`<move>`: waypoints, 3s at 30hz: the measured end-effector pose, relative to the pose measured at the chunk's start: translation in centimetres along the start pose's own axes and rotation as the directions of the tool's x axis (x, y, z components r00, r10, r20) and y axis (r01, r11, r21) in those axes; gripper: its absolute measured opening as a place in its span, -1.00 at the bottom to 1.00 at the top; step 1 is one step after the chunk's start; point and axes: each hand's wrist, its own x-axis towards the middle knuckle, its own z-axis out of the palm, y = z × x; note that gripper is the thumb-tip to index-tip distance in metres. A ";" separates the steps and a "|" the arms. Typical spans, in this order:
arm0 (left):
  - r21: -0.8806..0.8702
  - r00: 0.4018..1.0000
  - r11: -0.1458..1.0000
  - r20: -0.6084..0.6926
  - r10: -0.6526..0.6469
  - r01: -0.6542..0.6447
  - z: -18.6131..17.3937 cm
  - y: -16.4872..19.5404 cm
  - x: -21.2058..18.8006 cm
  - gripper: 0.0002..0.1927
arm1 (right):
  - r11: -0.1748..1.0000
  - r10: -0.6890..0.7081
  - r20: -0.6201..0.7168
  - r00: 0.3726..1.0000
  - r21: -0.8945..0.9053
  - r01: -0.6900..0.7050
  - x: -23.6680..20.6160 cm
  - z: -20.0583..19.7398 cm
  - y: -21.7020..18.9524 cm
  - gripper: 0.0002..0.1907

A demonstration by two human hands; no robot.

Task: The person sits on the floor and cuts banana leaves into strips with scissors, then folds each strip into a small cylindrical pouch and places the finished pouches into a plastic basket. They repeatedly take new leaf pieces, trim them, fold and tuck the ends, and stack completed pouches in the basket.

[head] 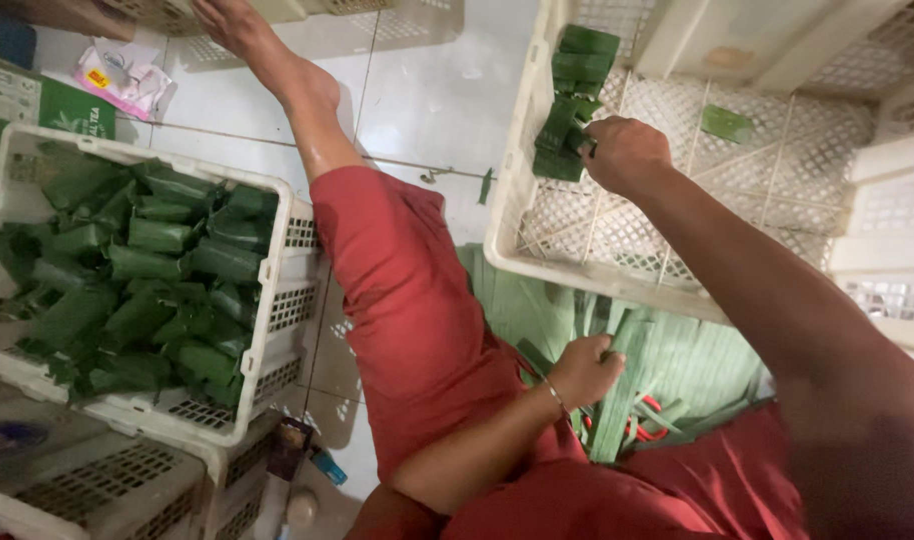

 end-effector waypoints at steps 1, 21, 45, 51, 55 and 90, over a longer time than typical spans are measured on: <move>-0.007 1.000 1.000 0.010 -0.005 0.005 -0.2 0.3 0.0 -0.69 | 1.000 0.008 0.020 1.000 -0.017 -0.007 1.2 0.9 0.1 -0.62; -0.461 0.994 0.881 0.080 -0.077 0.105 -0.1 -1.6 0.3 -0.75 | 0.958 -0.106 -0.215 0.971 0.239 0.158 -18.3 -6.5 3.9 -0.54; -0.854 0.948 0.436 0.317 0.006 0.283 -1.4 0.3 -3.2 -0.77 | 0.960 -0.126 -0.588 0.799 0.130 0.247 -41.6 7.6 -2.3 -0.62; -0.737 0.923 0.650 0.357 0.145 0.183 1.0 -0.2 -3.9 -0.67 | 0.956 0.154 -0.594 0.789 0.292 0.033 -39.8 9.3 -0.1 -0.78; -0.619 0.912 0.781 0.362 0.192 0.081 0.4 -1.1 -4.4 -0.67 | 0.855 0.361 -0.381 0.852 0.500 -0.138 -38.4 8.7 -0.1 -0.77; 0.356 0.941 0.871 0.104 0.322 -0.337 1.5 0.0 -5.9 -0.50 | 0.731 0.145 0.166 0.975 0.647 -0.219 -38.4 12.4 2.9 -0.40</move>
